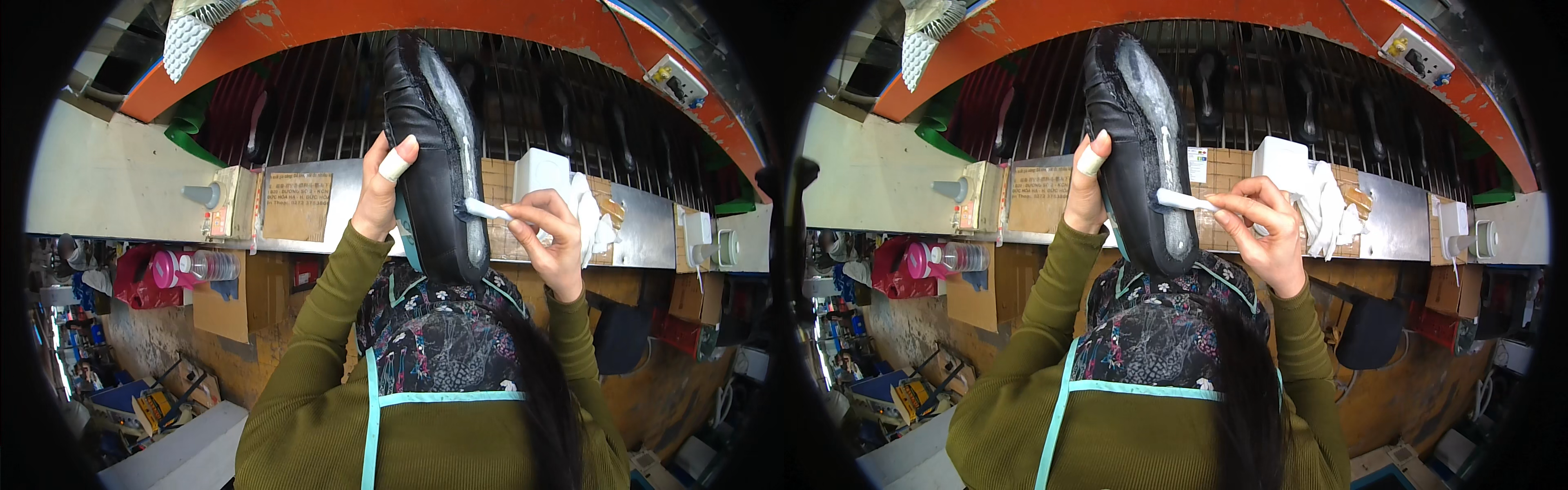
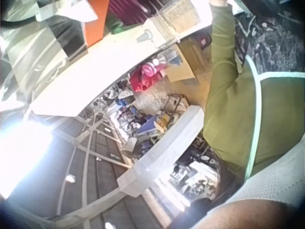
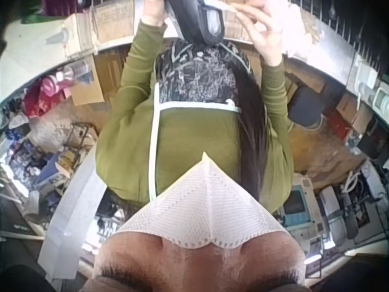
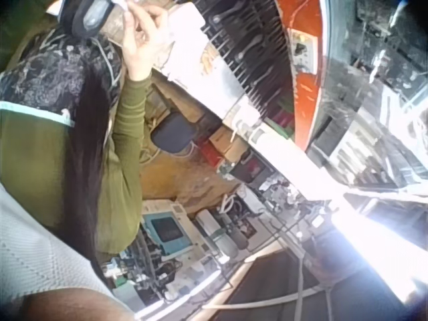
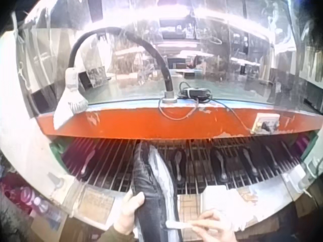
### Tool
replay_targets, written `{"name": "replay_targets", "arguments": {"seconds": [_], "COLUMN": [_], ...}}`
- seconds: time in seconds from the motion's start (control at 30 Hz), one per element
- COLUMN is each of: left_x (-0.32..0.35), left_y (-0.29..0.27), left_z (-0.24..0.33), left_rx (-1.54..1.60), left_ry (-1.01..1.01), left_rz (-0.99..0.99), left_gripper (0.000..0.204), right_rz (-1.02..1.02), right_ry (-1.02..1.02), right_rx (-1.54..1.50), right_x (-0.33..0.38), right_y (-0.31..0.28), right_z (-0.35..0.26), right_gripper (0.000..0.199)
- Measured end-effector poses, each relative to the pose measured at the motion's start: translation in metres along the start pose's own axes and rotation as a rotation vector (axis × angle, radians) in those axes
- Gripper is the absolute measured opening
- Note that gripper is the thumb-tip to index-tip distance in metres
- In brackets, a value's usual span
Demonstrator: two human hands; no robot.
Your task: The person applies a white adhesive to the sole of a black shoe using a small brush. They repeatedly dip the brush into a container and spread the glue along the shoe's sole and edges.
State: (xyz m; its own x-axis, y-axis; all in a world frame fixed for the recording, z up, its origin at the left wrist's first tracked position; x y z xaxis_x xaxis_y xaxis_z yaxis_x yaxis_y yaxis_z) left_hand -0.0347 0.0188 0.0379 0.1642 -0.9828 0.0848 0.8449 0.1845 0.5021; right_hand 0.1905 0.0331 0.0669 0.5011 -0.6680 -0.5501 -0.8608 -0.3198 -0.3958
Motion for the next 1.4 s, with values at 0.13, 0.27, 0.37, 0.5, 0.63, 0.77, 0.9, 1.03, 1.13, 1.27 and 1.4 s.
{"name": "replay_targets", "arguments": {"seconds": [0.13,0.27,0.37,0.5,0.63,0.77,0.9,1.03,1.13,1.27,1.4], "left_x": [-0.004,-0.008,-0.015,-0.023,-0.029,-0.032,-0.034,-0.033,-0.035,-0.041,-0.044], "left_y": [0.0,-0.002,-0.002,-0.01,-0.012,-0.009,-0.009,-0.007,-0.007,-0.012,-0.012], "left_z": [-0.001,-0.004,-0.007,-0.015,-0.021,-0.024,-0.028,-0.029,-0.029,-0.032,-0.035], "left_rx": [-0.002,-0.001,0.012,0.015,0.05,0.09,0.091,0.087,0.069,0.081,0.133], "left_ry": [-0.017,-0.051,-0.068,-0.125,-0.178,-0.215,-0.276,-0.287,-0.285,-0.3,-0.381], "left_rz": [-0.001,0.008,0.002,-0.002,0.017,0.022,0.025,0.024,0.041,0.035,0.011], "left_gripper": [0.043,0.041,0.042,0.043,0.043,0.041,0.04,0.04,0.04,0.042,0.047], "right_rz": [-0.026,-0.106,-0.105,-0.065,-0.076,-0.122,-0.147,-0.075,-0.051,-0.12,-0.173], "right_ry": [0.006,-0.022,-0.029,0.052,0.048,-0.041,-0.045,-0.005,-0.045,-0.045,-0.097], "right_rx": [0.025,0.056,0.041,0.002,0.012,0.132,0.088,0.02,0.04,0.024,0.109], "right_x": [0.005,0.01,0.011,0.014,0.014,0.01,0.004,-0.005,-0.013,-0.016,-0.017], "right_y": [-0.002,-0.003,-0.004,-0.005,-0.007,-0.01,-0.014,-0.017,-0.013,-0.011,-0.013], "right_z": [0.0,0.001,0.0,0.003,0.004,0.003,0.006,0.009,0.008,0.009,0.01], "right_gripper": [0.019,0.018,0.018,0.019,0.02,0.021,0.021,0.02,0.019,0.018,0.017]}}
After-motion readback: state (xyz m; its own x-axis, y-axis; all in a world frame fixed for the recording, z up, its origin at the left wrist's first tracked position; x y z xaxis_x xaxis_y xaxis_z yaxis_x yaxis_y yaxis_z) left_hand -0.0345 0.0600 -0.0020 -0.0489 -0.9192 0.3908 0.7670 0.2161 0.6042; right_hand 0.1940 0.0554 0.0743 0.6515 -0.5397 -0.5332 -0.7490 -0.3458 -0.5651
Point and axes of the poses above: each hand's wrist, its own x-axis away from the middle knuckle, its own y-axis out of the palm, z = x × y, the point moved 6 cm from there along -x, towards the middle knuckle, and after that the axes turned 9 degrees about -y, right-handed, at the moved point
